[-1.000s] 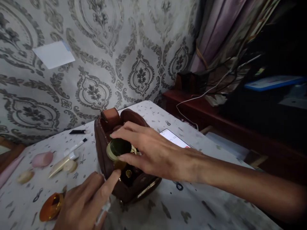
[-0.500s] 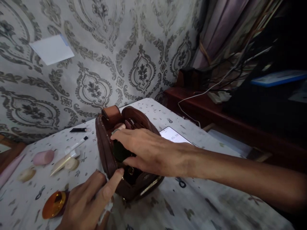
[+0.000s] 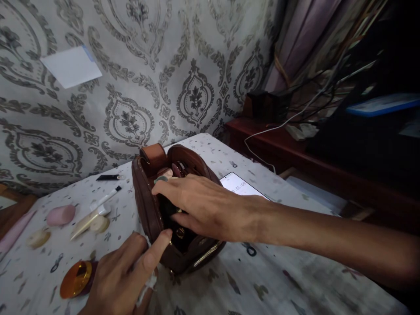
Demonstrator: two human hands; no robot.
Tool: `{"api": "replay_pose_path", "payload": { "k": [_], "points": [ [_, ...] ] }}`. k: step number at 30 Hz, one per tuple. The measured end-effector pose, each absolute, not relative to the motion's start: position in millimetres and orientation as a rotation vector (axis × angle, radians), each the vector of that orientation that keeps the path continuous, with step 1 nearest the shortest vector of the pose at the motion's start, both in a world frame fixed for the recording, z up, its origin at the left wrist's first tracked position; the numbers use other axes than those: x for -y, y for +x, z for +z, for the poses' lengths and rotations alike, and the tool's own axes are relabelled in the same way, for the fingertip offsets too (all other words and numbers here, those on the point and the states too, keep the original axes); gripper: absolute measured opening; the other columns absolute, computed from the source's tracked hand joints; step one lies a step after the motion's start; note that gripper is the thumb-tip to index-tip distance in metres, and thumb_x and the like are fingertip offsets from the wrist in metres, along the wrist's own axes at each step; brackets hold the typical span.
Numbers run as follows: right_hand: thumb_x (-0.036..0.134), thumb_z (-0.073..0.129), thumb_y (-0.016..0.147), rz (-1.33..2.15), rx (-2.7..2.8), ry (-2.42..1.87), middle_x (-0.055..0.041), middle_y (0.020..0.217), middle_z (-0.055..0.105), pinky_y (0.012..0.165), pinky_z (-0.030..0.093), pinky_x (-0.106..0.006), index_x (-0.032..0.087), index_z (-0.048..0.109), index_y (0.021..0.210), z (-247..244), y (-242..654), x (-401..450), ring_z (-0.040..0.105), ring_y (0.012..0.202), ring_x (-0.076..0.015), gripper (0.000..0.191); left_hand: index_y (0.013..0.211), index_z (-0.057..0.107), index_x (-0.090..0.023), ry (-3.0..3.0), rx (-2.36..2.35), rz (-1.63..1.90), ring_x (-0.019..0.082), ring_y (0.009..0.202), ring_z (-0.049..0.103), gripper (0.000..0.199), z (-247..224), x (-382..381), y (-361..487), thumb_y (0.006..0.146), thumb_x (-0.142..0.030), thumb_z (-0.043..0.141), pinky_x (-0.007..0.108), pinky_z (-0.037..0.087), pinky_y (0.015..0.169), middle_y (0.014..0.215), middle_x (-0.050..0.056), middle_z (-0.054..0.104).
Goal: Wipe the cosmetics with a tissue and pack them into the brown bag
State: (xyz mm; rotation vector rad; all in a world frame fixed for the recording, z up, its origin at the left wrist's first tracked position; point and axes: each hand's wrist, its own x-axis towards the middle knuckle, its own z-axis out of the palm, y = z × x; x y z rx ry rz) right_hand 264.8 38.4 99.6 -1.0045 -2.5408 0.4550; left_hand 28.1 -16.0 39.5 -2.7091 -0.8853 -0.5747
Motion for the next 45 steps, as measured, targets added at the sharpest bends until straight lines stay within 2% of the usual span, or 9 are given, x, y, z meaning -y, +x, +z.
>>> {"api": "replay_pose_path", "payload": {
  "k": [3,12,20,25,29,33,37,41,45],
  "points": [
    [0.002,0.053,0.084,0.496,2.443,-1.005,-0.0028,0.091,0.065,0.072,0.043,-0.028,0.019,0.058,0.093,101.2,271.4,-40.4,0.06,0.081,-0.0168,0.02,0.154,0.03,-0.024,-2.729,0.919,-0.606,0.013,0.072,0.063,0.066,37.1,17.0,26.6,0.089,-0.012,0.04,0.019,0.05,0.06,0.087,0.004,0.06],
    [-0.006,0.046,0.08,0.56,2.39,-1.048,-0.0046,0.085,0.065,0.075,0.044,-0.029,0.015,0.064,0.083,109.6,278.6,-34.7,0.06,0.081,-0.0169,0.028,0.157,0.02,-0.024,-2.763,0.948,-0.606,0.017,0.077,0.067,0.063,37.2,24.2,29.3,0.095,-0.018,0.033,0.023,0.051,0.058,0.087,0.006,0.066],
    [-0.002,0.041,0.083,0.524,2.101,-0.897,-0.0041,0.09,0.068,0.074,0.048,-0.029,0.019,0.065,0.086,91.3,287.7,-19.0,0.063,0.082,-0.0151,0.031,0.155,0.023,-0.024,-2.642,1.181,-0.696,0.023,0.104,0.07,0.057,1.1,50.5,1.1,0.1,-0.033,0.031,0.028,0.057,0.08,0.12,0.011,0.07],
    [0.001,0.043,0.087,0.591,1.959,-0.751,-0.0046,0.083,0.069,0.07,0.051,-0.03,0.02,0.062,0.073,78.0,281.8,10.5,0.066,0.079,-0.0163,0.03,0.146,0.038,-0.021,-2.653,1.298,-0.655,0.022,0.11,0.068,0.052,-10.1,57.5,-14.0,0.094,-0.023,0.041,0.029,0.057,0.088,0.122,0.011,0.07],
    [0.003,0.044,0.089,0.613,1.912,-0.719,-0.0048,0.085,0.07,0.072,0.053,-0.031,0.022,0.062,0.077,68.5,269.6,33.4,0.067,0.084,-0.018,0.029,0.152,0.027,-0.019,-2.686,1.413,-0.808,0.023,0.128,0.057,0.067,-7.2,47.8,-0.9,0.087,-0.011,0.042,0.038,0.052,0.102,0.141,0.014,0.057],
    [0.005,0.045,0.09,0.647,1.91,-0.642,-0.0059,0.081,0.07,0.075,0.055,-0.035,0.023,0.062,0.08,61.8,256.0,52.3,0.068,0.083,-0.0204,0.026,0.152,0.027,-0.018,-2.867,1.423,-0.946,0.023,0.139,0.045,0.076,-5.9,38.2,15.2,0.079,-0.004,0.041,0.043,0.043,0.113,0.151,0.014,0.046],
    [0.007,0.044,0.091,0.729,1.935,-0.584,-0.0074,0.078,0.07,0.068,0.056,-0.033,0.022,0.062,0.079,53.0,240.1,68.2,0.068,0.08,-0.0204,0.026,0.148,0.035,-0.018,-2.919,1.476,-1.039,0.023,0.138,0.046,0.076,-2.4,39.0,13.7,0.075,-0.002,0.041,0.045,0.042,0.114,0.149,0.012,0.048],
    [0.008,0.041,0.091,0.842,2.007,-0.595,-0.0072,0.075,0.068,0.064,0.052,-0.03,0.021,0.062,0.076,36.7,223.5,77.2,0.065,0.075,-0.0186,0.029,0.133,0.052,-0.018,-2.823,1.616,-1.042,0.022,0.121,0.06,0.058,2.8,42.0,-8.3,0.078,-0.003,0.041,0.042,0.05,0.104,0.13,0.011,0.063],
    [0.005,0.042,0.084,0.934,2.047,-0.724,-0.0052,0.076,0.069,0.07,0.05,-0.031,0.02,0.066,0.076,18.7,203.4,77.4,0.065,0.075,-0.0172,0.03,0.124,0.056,-0.018,-2.597,1.825,-0.908,0.023,0.113,0.063,0.047,8.6,34.6,-44.6,0.081,-0.006,0.042,0.04,0.051,0.097,0.123,0.009,0.067]
  ]
}}
